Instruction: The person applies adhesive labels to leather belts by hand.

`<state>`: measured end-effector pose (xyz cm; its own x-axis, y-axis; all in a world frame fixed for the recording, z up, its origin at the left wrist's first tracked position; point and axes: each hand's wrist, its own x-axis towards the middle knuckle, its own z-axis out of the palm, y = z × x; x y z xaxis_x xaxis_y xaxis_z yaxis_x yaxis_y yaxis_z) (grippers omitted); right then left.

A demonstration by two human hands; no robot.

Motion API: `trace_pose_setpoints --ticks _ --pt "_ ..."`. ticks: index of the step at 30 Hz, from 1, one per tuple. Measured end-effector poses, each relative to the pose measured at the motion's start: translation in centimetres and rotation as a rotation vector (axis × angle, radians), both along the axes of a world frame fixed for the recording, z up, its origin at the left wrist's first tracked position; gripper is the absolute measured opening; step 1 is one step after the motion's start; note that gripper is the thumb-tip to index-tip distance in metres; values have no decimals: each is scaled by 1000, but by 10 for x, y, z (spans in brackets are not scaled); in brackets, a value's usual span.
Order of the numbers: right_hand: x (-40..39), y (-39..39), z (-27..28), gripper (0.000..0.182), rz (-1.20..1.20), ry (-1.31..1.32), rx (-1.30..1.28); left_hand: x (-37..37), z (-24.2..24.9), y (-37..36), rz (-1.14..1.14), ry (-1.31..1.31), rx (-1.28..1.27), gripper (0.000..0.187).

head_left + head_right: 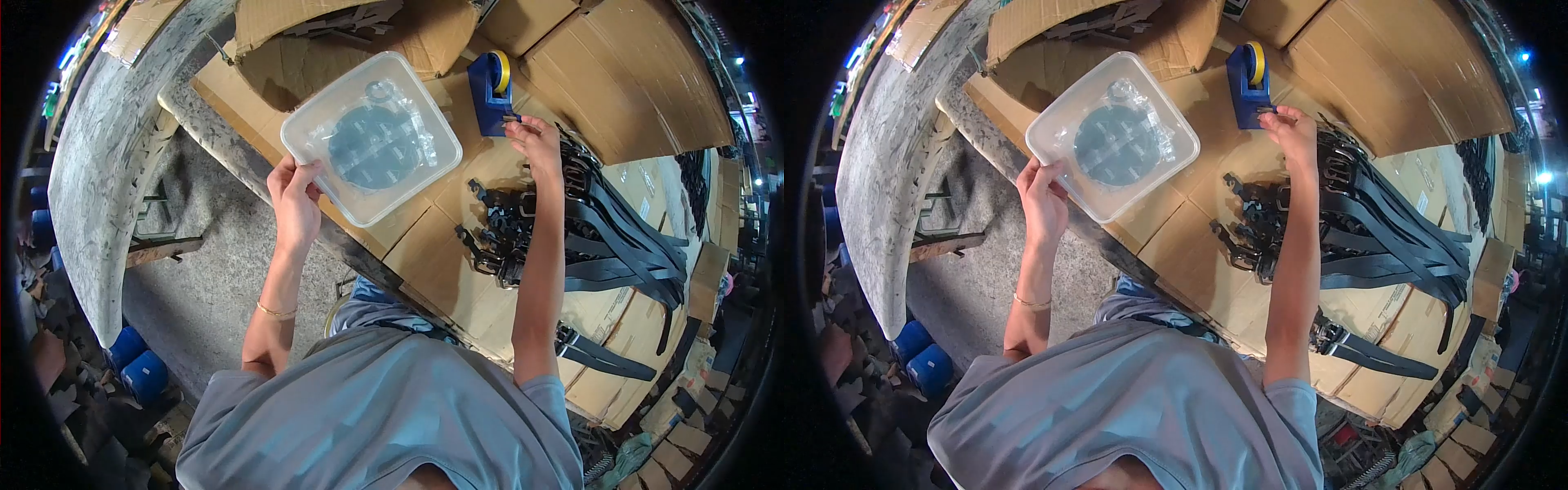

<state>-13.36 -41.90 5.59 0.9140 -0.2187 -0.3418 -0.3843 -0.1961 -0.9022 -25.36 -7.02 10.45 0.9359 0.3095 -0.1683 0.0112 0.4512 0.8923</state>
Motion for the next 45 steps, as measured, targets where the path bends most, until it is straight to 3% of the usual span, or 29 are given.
trace_pose_setpoints --ticks 10,15,19,21,26,28,29,32,33,34,35,37,40,45 --pt "0 -3 -30 20 -16 -184 -59 0 -4 8 -111 16 39 20" --pt "5 -7 -43 19 12 -296 -320 3 4 -1 -51 1 -46 16" --pt "-2 4 -21 23 16 -273 -355 3 4 1 -67 0 -102 16" --pt "1 4 -19 25 22 -211 -560 4 5 3 -101 5 -104 12" --pt "-1 10 -16 25 -50 -266 -451 5 17 4 -102 -24 -127 11" --pt "-3 4 -42 28 -46 -152 -559 3 14 6 -130 -28 -124 11" --pt "-14 8 -64 27 -54 -235 -604 5 12 5 -109 -27 -151 12" --pt "0 2 -104 27 -91 -382 -329 13 20 0 -57 -33 -182 13" --pt "-9 12 -58 28 -12 -295 -384 7 21 1 -45 12 -173 12" --pt "-23 23 -6 26 106 -259 -94 2 20 5 -46 41 -164 12" --pt "-40 38 52 24 187 -179 -5 5 19 9 -84 30 -144 11" --pt "-65 44 112 30 410 -294 65 8 39 4 -74 46 -113 9" --pt "-90 60 154 35 555 -281 191 13 36 11 -129 33 -30 9" --pt "-95 64 161 38 537 -257 87 12 47 4 -137 20 -33 9"
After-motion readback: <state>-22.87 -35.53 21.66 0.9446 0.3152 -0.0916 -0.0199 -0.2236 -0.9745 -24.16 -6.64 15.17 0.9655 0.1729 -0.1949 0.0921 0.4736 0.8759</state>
